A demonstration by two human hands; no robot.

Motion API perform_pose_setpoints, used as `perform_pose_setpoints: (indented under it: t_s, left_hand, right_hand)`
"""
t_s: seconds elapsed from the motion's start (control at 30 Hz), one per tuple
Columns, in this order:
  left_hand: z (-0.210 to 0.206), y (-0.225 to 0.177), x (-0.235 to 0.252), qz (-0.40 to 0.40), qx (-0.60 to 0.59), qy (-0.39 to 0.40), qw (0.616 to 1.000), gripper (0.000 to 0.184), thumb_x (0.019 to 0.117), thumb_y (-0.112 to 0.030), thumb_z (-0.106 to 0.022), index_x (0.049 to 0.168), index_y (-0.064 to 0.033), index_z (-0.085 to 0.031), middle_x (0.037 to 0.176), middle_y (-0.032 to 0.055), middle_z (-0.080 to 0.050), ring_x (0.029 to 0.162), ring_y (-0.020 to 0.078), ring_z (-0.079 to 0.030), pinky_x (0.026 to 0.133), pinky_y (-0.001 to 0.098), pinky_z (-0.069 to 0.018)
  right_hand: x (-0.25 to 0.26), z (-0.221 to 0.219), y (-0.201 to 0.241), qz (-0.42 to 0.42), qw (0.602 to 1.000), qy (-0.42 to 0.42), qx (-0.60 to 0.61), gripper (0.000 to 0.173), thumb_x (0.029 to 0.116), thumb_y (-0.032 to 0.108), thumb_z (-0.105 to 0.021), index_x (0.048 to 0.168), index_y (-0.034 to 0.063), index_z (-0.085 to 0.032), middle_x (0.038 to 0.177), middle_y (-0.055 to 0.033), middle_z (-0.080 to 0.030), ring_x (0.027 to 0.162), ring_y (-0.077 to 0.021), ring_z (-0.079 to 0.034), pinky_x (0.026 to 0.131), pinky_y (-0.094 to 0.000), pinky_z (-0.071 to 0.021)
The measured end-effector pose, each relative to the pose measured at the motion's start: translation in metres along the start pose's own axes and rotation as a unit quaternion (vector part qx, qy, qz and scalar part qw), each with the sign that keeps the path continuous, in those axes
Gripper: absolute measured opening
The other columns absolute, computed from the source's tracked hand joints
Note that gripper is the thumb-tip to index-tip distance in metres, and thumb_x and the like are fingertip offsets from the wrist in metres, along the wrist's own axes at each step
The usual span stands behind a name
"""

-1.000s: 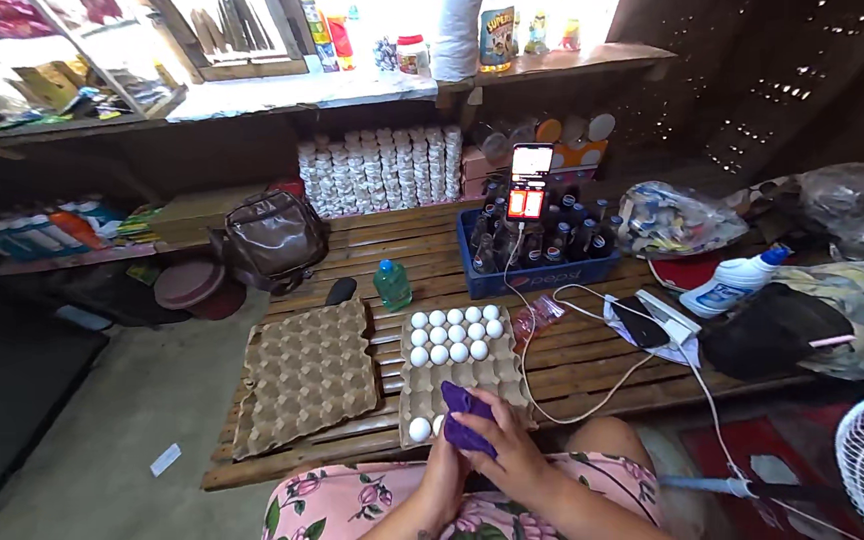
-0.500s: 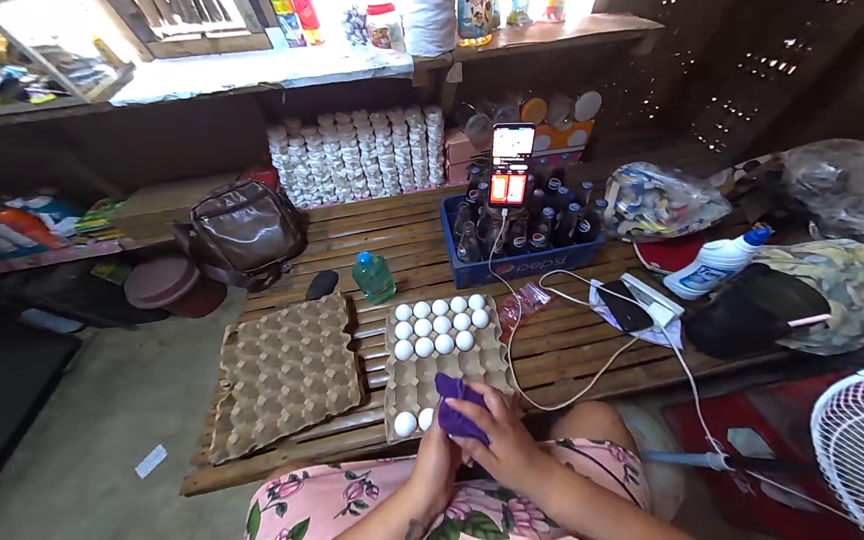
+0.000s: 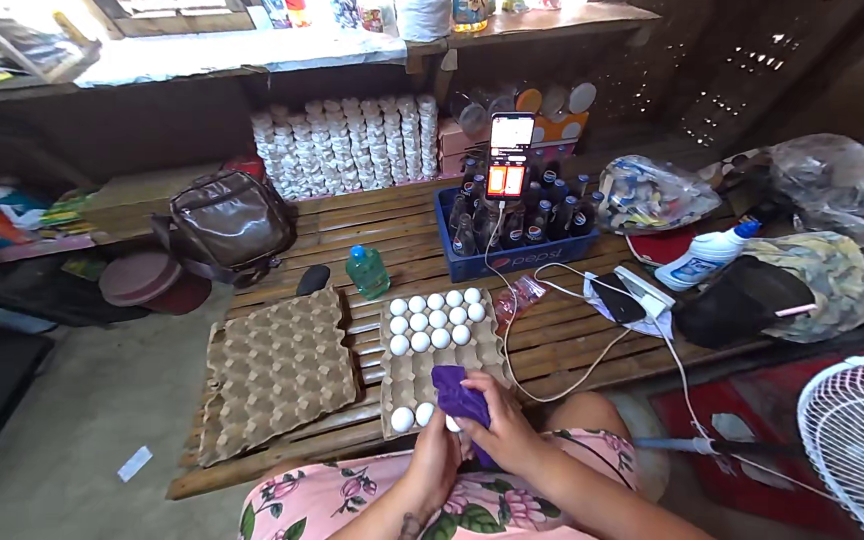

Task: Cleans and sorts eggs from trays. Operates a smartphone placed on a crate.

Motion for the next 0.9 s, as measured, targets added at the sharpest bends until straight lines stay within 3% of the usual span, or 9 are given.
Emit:
perform_pose_setpoints:
  t_s: [0.1, 0.2, 0.3, 0.4, 0.53, 0.6, 0.7, 0.8, 0.9]
  left_hand:
    - [0.005, 0.003, 0.000, -0.001, 0.005, -0.003, 1.000, 0.057, 0.1095, -0.039, -0.007, 0.110, -0.0097, -0.056, 0.079, 0.0056, -0.070, 0.067, 0.0141, -0.066, 0.060, 0.0293, -0.0545]
    - [-0.005, 0.008, -0.001, 0.013, 0.045, 0.056, 0.997, 0.056, 0.1084, -0.041, -0.006, 0.103, -0.0150, -0.055, 0.070, -0.0022, -0.062, 0.057, 0.0070, -0.055, 0.054, 0.0231, -0.0469]
    - [-0.013, 0.010, -0.003, 0.026, 0.078, 0.102, 0.991, 0.055, 0.1085, -0.040, -0.009, 0.097, -0.0166, -0.057, 0.067, -0.0051, -0.057, 0.055, 0.0047, -0.050, 0.053, 0.0211, -0.0445]
    - [-0.015, 0.005, -0.002, 0.009, 0.064, 0.114, 0.991, 0.051, 0.1087, -0.043, -0.016, 0.104, -0.0143, -0.057, 0.071, -0.0032, -0.058, 0.058, 0.0053, -0.052, 0.054, 0.0212, -0.0457]
    - [-0.007, -0.003, -0.001, 0.003, -0.012, 0.046, 0.999, 0.062, 0.1099, -0.044, -0.007, 0.107, -0.0104, -0.059, 0.077, 0.0028, -0.067, 0.063, 0.0102, -0.062, 0.059, 0.0249, -0.0524]
    - [-0.001, -0.003, 0.000, 0.004, -0.021, 0.020, 1.000, 0.063, 0.1095, -0.042, -0.004, 0.104, -0.0117, -0.059, 0.074, 0.0032, -0.067, 0.062, 0.0115, -0.063, 0.059, 0.0267, -0.0533]
    - [-0.003, 0.000, -0.001, -0.006, 0.029, 0.047, 0.998, 0.060, 0.1080, -0.041, -0.003, 0.104, -0.0131, -0.057, 0.073, 0.0004, -0.065, 0.060, 0.0092, -0.060, 0.057, 0.0253, -0.0510]
    - [-0.010, 0.005, -0.002, 0.003, 0.079, 0.091, 0.993, 0.056, 0.1082, -0.042, -0.008, 0.101, -0.0159, -0.057, 0.070, -0.0040, -0.060, 0.058, 0.0059, -0.054, 0.055, 0.0225, -0.0476]
    - [-0.015, 0.003, -0.002, -0.009, 0.057, 0.122, 0.991, 0.047, 0.1068, -0.048, -0.023, 0.107, -0.0150, -0.057, 0.072, -0.0042, -0.057, 0.060, 0.0058, -0.053, 0.057, 0.0224, -0.0476]
  right_hand:
    - [-0.005, -0.008, 0.011, 0.047, 0.996, 0.020, -0.067, 0.051, 0.0967, 0.042, -0.064, 0.133, 0.0065, -0.061, 0.140, -0.0207, -0.057, 0.133, -0.0321, -0.053, 0.111, -0.0482, -0.0444]
    - [0.001, -0.003, 0.007, 0.033, 0.998, 0.026, -0.042, 0.046, 0.0960, 0.037, -0.067, 0.131, 0.0071, -0.063, 0.138, -0.0189, -0.059, 0.130, -0.0306, -0.056, 0.108, -0.0479, -0.0467]
    - [0.008, 0.001, -0.008, -0.033, 0.998, 0.025, 0.047, 0.046, 0.0972, 0.033, -0.066, 0.131, 0.0014, -0.062, 0.134, -0.0176, -0.061, 0.128, -0.0232, -0.056, 0.109, -0.0405, -0.0460]
    - [0.010, 0.002, -0.020, -0.097, 0.990, 0.025, 0.100, 0.048, 0.0998, 0.035, -0.062, 0.135, 0.0022, -0.058, 0.132, -0.0160, -0.060, 0.124, -0.0184, -0.058, 0.107, -0.0361, -0.0478]
    - [0.003, 0.000, -0.001, -0.016, 0.999, 0.009, 0.032, 0.049, 0.1008, 0.036, -0.060, 0.136, 0.0009, -0.059, 0.138, -0.0202, -0.057, 0.132, -0.0259, -0.053, 0.112, -0.0421, -0.0439]
    - [-0.003, -0.005, 0.008, 0.031, 0.999, 0.005, -0.024, 0.048, 0.1007, 0.040, -0.059, 0.136, 0.0072, -0.060, 0.142, -0.0203, -0.055, 0.133, -0.0296, -0.054, 0.110, -0.0468, -0.0455]
    - [-0.002, -0.006, 0.011, 0.055, 0.997, 0.007, -0.049, 0.046, 0.0994, 0.043, -0.061, 0.134, 0.0130, -0.062, 0.141, -0.0179, -0.056, 0.130, -0.0294, -0.055, 0.108, -0.0467, -0.0469]
    - [0.008, 0.000, 0.001, -0.005, 1.000, 0.019, 0.006, 0.047, 0.0977, 0.036, -0.065, 0.133, 0.0057, -0.063, 0.135, -0.0173, -0.061, 0.128, -0.0259, -0.057, 0.109, -0.0435, -0.0469]
    - [0.011, 0.004, -0.018, -0.105, 0.990, 0.023, 0.088, 0.049, 0.0997, 0.033, -0.062, 0.138, 0.0034, -0.057, 0.134, -0.0162, -0.059, 0.127, -0.0192, -0.056, 0.109, -0.0369, -0.0465]
Point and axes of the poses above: each hand's wrist, its own x-axis towards the middle knuckle, its own z-axis out of the back of the hand, y = z × x, the point moved 10 cm from there along x, towards the middle knuckle
